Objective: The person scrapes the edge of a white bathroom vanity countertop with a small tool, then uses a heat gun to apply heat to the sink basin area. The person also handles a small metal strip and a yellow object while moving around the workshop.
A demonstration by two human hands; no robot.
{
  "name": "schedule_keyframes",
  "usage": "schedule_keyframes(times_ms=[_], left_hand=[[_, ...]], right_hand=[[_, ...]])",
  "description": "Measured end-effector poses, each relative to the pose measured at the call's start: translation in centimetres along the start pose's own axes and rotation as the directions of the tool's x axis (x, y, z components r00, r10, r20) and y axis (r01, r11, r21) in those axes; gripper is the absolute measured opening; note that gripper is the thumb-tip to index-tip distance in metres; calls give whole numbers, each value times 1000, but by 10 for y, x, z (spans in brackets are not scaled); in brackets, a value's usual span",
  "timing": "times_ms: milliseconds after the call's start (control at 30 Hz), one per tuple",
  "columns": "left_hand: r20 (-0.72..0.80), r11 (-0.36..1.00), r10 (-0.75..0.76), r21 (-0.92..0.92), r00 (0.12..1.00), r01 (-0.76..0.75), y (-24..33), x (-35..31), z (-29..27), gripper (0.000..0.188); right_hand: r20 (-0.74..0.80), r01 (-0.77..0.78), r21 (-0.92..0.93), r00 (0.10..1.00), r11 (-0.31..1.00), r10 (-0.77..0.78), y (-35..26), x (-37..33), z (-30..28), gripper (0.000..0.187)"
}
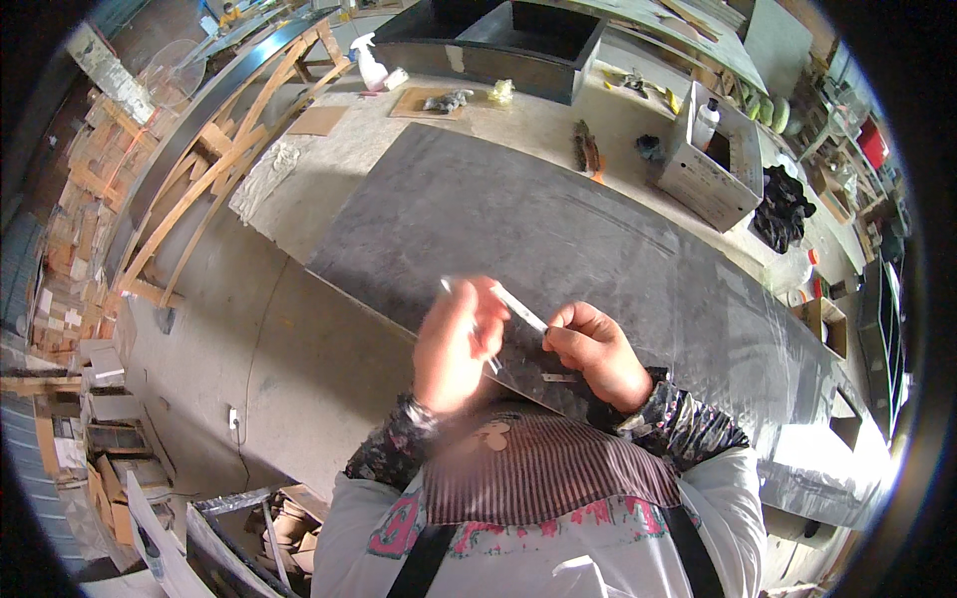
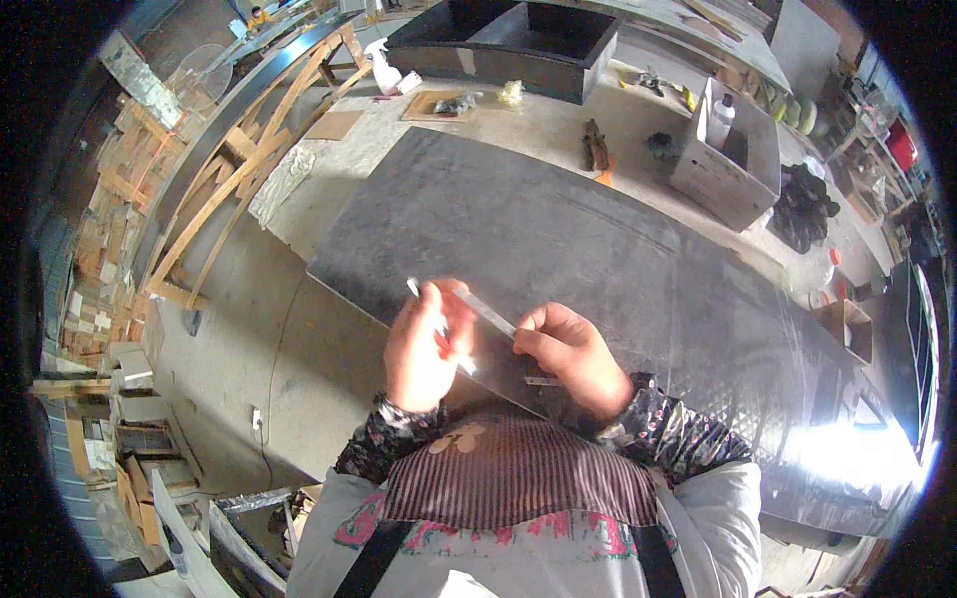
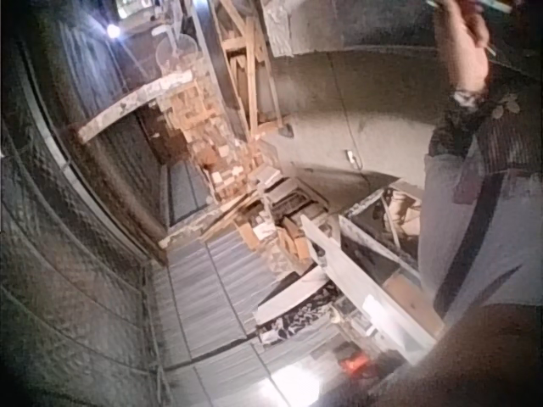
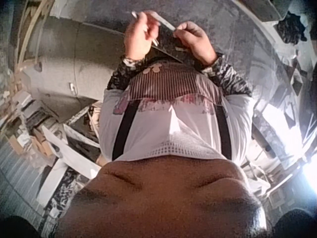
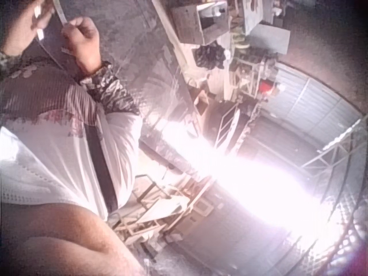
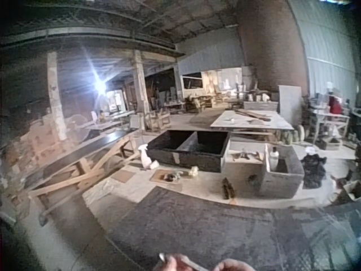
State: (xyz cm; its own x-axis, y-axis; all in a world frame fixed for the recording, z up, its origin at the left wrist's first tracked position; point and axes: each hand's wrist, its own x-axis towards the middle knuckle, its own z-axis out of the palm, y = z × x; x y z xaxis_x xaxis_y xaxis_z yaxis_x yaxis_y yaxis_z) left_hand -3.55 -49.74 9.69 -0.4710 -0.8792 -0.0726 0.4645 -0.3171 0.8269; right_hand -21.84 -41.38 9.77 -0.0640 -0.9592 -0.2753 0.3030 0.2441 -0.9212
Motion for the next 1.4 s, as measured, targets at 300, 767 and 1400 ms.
schedule_keyframes(times_ms=[300, 767, 1400], left_hand=[[24, 877, 214, -445, 977, -181, 41, 33, -15, 34], [40, 930, 209, -316, 977, -186, 35, 27, -1, 36], [34, 855, 214, -491, 976, -170, 34, 35, -15, 33]], right_hand=[[127, -55, 17, 991, 998, 53, 1, -11, 6, 7], [110, -31, -9, 993, 999, 32, 3, -9, 12, 3], [76, -50, -25, 996, 998, 52, 3, -9, 11, 3]])
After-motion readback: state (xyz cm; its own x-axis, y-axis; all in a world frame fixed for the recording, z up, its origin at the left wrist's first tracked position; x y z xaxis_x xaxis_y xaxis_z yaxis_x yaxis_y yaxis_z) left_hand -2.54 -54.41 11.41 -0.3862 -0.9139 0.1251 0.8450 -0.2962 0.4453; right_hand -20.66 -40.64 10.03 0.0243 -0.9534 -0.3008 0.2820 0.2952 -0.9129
